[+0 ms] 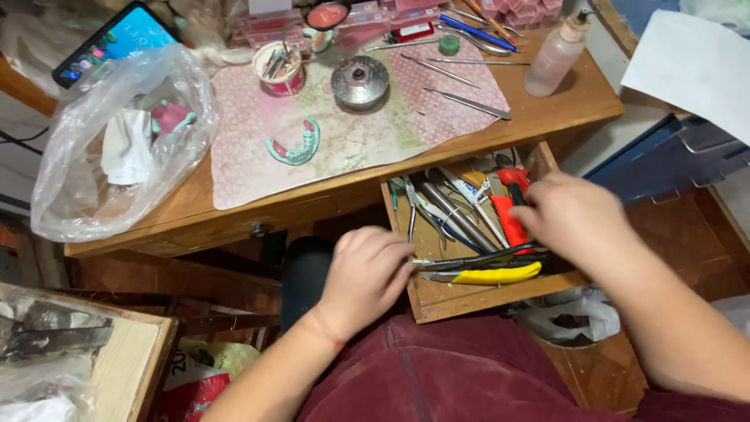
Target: Repairing a dental appliance by filing edges, applying material, and adjusting wire components with pliers
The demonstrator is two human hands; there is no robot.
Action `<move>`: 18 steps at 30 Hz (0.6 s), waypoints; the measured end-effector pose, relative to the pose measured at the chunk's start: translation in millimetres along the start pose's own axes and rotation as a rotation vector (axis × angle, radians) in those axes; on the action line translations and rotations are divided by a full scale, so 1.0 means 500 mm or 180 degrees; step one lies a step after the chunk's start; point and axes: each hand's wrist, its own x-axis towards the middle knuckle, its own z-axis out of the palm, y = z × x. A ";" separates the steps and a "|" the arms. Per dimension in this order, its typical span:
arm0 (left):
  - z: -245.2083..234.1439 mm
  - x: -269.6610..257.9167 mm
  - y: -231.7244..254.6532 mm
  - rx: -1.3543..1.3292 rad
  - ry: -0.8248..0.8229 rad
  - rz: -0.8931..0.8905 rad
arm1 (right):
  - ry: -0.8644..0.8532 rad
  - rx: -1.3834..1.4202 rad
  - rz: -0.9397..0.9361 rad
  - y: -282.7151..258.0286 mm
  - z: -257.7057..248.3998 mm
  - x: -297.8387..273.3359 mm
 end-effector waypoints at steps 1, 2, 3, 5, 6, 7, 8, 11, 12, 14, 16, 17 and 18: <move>0.038 0.024 -0.011 -0.0004 0.0007 -0.0014 | -0.0007 -0.0009 -0.0011 -0.004 0.046 0.014; 0.077 0.049 -0.022 0.0240 0.0225 0.0104 | 0.0483 -0.0359 0.0011 -0.006 0.093 0.029; 0.117 0.072 -0.033 0.0470 0.0424 0.0231 | 0.0959 -0.0700 0.0056 -0.010 0.142 0.038; 0.187 0.110 -0.048 0.0732 0.0343 0.0253 | 0.0739 -0.0677 0.0013 -0.011 0.126 0.038; 0.223 0.134 -0.055 0.1014 0.0275 0.0279 | 0.0541 -0.0651 -0.0035 -0.008 0.116 0.041; 0.243 0.144 -0.062 0.0993 0.0273 0.0305 | 0.0535 -0.0658 -0.0003 -0.012 0.104 0.040; 0.264 0.155 -0.069 0.1112 0.0163 0.0187 | 0.0503 -0.0394 0.0120 -0.015 0.092 0.040; 0.260 0.173 -0.067 0.1055 -0.0088 -0.0025 | 0.0435 0.0173 0.0317 -0.016 0.040 0.012; 0.247 0.178 -0.064 0.0895 -0.0223 -0.0137 | 0.0406 0.0477 0.0364 -0.016 0.019 0.000; 0.205 0.180 -0.056 0.0625 -0.0352 -0.0269 | 0.0681 0.0858 0.0357 0.014 0.034 -0.020; 0.176 0.175 -0.043 0.0358 -0.0508 -0.0432 | 0.0929 0.1258 0.0335 0.027 0.033 -0.037; 0.165 0.170 -0.036 0.0331 -0.0524 -0.0396 | 0.0801 0.1586 0.0391 0.023 0.024 -0.042; 0.155 0.166 -0.029 0.0304 -0.0540 -0.0360 | 0.0671 0.1914 0.0447 0.019 0.016 -0.048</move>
